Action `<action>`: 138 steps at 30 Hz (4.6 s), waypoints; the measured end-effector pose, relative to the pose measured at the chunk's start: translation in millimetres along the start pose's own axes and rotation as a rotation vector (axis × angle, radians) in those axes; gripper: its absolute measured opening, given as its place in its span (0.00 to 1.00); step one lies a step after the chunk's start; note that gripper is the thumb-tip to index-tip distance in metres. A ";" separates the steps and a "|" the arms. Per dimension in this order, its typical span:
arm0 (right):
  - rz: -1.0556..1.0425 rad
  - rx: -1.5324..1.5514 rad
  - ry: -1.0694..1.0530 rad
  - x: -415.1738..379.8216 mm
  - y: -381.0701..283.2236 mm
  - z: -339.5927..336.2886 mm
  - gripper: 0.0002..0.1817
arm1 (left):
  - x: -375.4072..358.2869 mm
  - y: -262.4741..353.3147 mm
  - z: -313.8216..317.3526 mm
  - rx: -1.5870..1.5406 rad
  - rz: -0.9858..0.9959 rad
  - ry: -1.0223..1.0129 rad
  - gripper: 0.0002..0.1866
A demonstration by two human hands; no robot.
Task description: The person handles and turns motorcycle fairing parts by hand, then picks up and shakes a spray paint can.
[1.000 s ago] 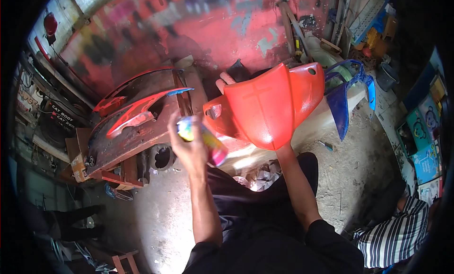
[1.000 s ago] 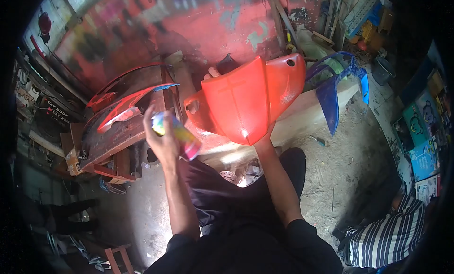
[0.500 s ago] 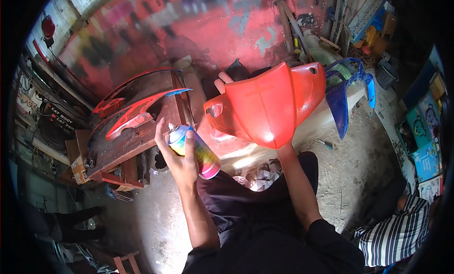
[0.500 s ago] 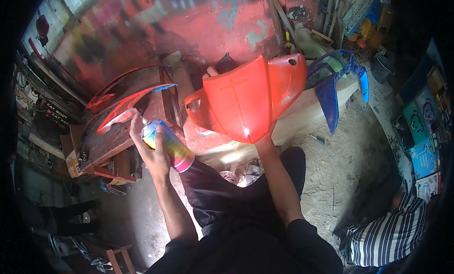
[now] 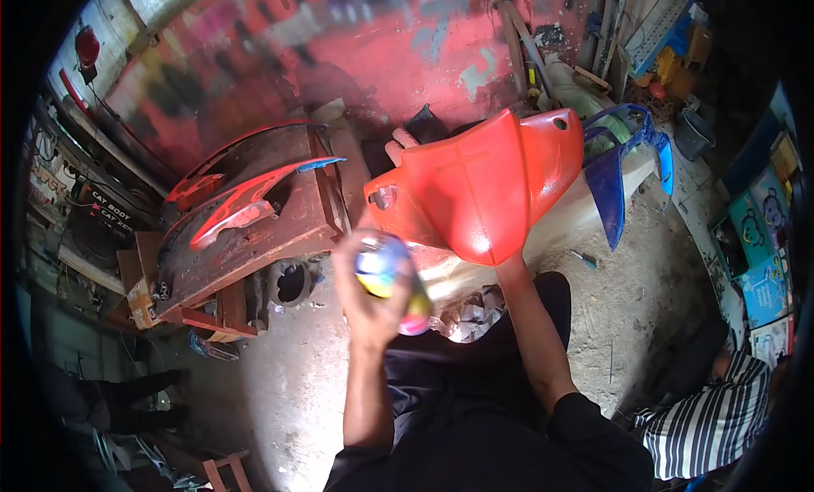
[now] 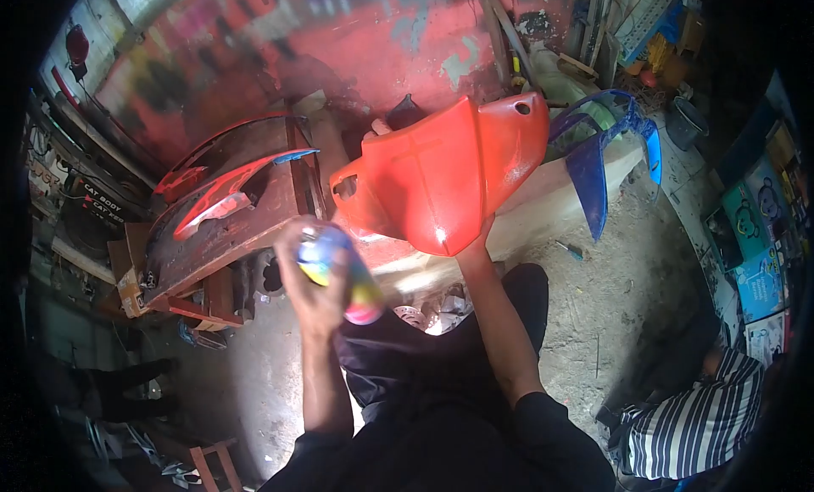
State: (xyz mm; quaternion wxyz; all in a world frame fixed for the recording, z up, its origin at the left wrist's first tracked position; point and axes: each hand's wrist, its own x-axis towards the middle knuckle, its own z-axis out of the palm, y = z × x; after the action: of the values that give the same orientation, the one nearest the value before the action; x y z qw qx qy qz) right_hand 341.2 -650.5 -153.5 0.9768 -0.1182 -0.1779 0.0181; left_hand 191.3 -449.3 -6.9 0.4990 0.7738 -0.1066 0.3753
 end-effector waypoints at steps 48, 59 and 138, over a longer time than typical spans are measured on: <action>0.004 0.026 -0.013 0.6 6.7 1.5 0.34 | 5.7 0.4 -3.0 0.047 -0.091 0.282 0.26; 0.019 0.001 -0.002 -3.1 6.3 -6.4 0.36 | 11.6 11.6 1.3 0.128 -0.184 0.313 0.32; -0.023 -0.418 0.167 15.1 -53.5 70.7 0.34 | -69.8 -9.5 -38.9 -0.257 -0.339 -0.016 0.36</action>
State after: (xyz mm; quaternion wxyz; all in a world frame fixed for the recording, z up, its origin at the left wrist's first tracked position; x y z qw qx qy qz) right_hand 330.2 -685.4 -71.4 0.9424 -0.3173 -0.0979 -0.0401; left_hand 129.4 -426.2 -52.8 0.6489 0.7135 -0.0259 0.2630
